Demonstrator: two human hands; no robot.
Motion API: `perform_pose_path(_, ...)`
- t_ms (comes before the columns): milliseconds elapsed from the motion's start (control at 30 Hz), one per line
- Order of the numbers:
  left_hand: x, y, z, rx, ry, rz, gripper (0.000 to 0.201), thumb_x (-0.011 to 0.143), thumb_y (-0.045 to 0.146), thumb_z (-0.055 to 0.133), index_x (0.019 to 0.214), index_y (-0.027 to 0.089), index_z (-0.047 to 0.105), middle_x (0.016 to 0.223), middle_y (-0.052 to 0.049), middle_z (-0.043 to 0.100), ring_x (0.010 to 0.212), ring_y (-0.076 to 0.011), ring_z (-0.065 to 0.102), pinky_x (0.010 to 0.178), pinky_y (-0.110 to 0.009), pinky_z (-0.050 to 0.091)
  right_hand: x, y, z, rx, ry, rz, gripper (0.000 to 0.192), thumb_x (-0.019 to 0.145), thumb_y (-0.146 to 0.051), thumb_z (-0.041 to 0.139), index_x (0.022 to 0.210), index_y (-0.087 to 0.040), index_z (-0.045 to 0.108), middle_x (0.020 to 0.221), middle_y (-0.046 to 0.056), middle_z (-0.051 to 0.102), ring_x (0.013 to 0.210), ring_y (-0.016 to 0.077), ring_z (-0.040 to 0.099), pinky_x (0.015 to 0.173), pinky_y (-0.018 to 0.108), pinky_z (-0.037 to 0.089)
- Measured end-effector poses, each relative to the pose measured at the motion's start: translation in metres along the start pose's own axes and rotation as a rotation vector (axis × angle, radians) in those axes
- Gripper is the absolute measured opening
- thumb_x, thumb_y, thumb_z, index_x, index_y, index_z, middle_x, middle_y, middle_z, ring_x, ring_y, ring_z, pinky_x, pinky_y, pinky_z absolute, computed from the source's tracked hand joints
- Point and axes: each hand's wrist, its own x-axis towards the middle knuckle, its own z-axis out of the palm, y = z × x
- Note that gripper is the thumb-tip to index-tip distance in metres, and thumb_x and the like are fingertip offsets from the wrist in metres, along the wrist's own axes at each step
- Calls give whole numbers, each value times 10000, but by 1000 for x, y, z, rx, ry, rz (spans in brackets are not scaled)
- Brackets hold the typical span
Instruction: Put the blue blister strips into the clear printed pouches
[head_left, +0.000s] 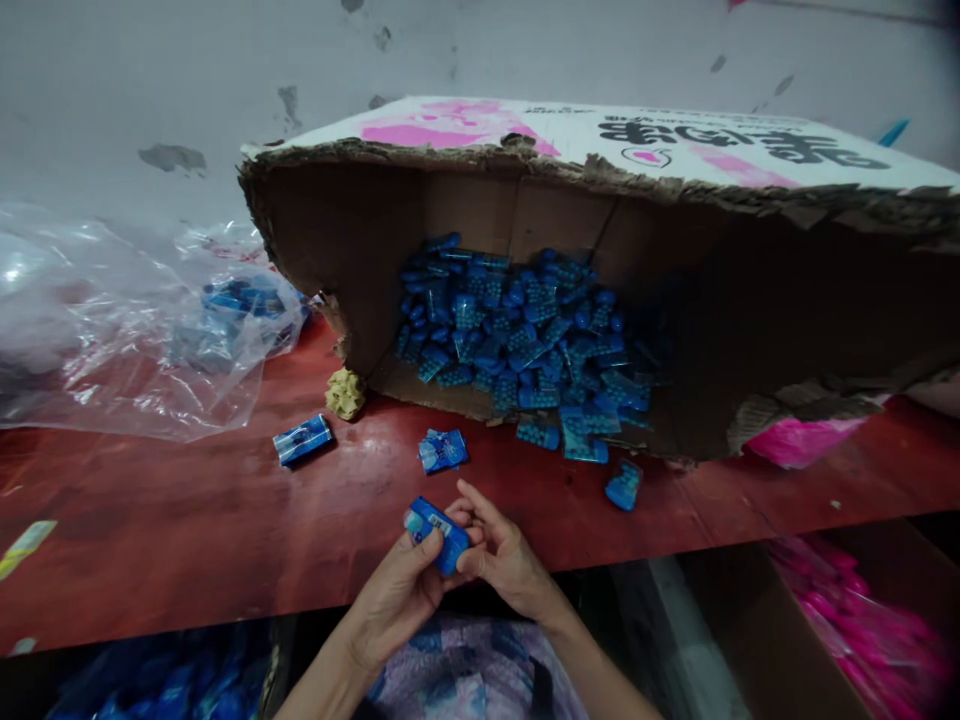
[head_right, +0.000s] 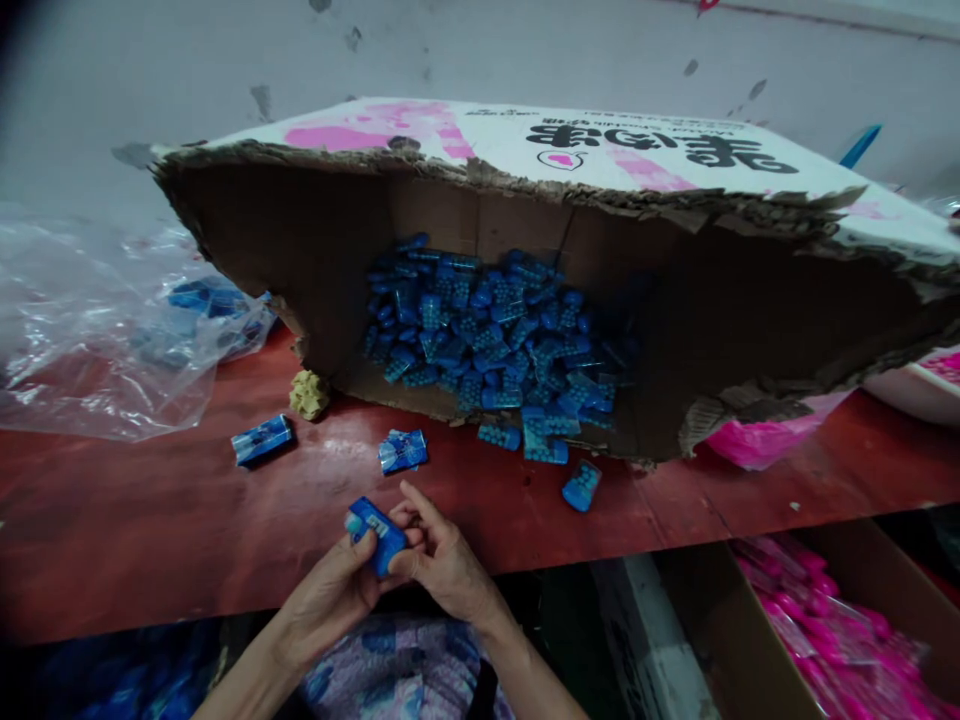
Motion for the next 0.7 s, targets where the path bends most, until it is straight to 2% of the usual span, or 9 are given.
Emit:
perform_pose_path(67,-1,1,3,13,-2,-1,271,740,226,606,1002,159,630,868,-73,708,844,-197,645,780,-316,480,1,0,0,10,-2,13,705,676,-344,702,1298,-325,369,1123,-4,526,794,112,569,700,241,480)
perform_pose_path(167,-1,3,4,13,-47,-24,280,752,206,588,1025,150,613,884,-88,706,882,-209,640,817,-328,462,1,1,-1,27,-11,-4,724,637,-340,735,1279,-323,401,1175,8,533,938,165,575,795,291,467)
perform_pose_path(233,-1,3,3,-9,-83,-35,288,756,191,579,1040,153,602,906,-91,703,922,-217,628,844,-337,447,1,2,-1,22,-8,-28,750,584,-337,772,1254,-334,435,1210,11,523,1037,196,544,865,317,437)
perform_pose_path(333,-2,-1,3,-57,-102,-16,281,740,172,595,1020,164,608,920,-76,701,946,-202,617,845,-306,443,2,1,-1,22,-6,-45,759,553,-363,787,1237,-342,457,1214,8,526,1084,210,523,935,347,388)
perform_pose_path(433,-1,-7,8,-81,-57,18,252,702,183,643,953,163,630,838,-47,707,853,-162,637,793,-246,456,4,-1,-1,59,-7,-50,721,556,-424,770,1212,-323,490,1151,9,559,1051,206,546,932,349,389)
perform_pose_path(567,4,-15,18,-93,30,49,275,672,272,678,928,183,631,743,-15,688,751,-139,636,765,-247,468,4,2,-1,75,21,-40,753,531,-488,758,1211,-304,493,1114,24,568,1003,204,568,872,322,433)
perform_pose_path(700,0,-11,13,-13,118,66,273,658,357,674,854,169,653,735,-36,686,720,-158,631,720,-268,488,4,4,0,-67,-20,-16,727,604,-410,748,1254,-295,444,1157,31,550,1034,201,543,872,319,435)
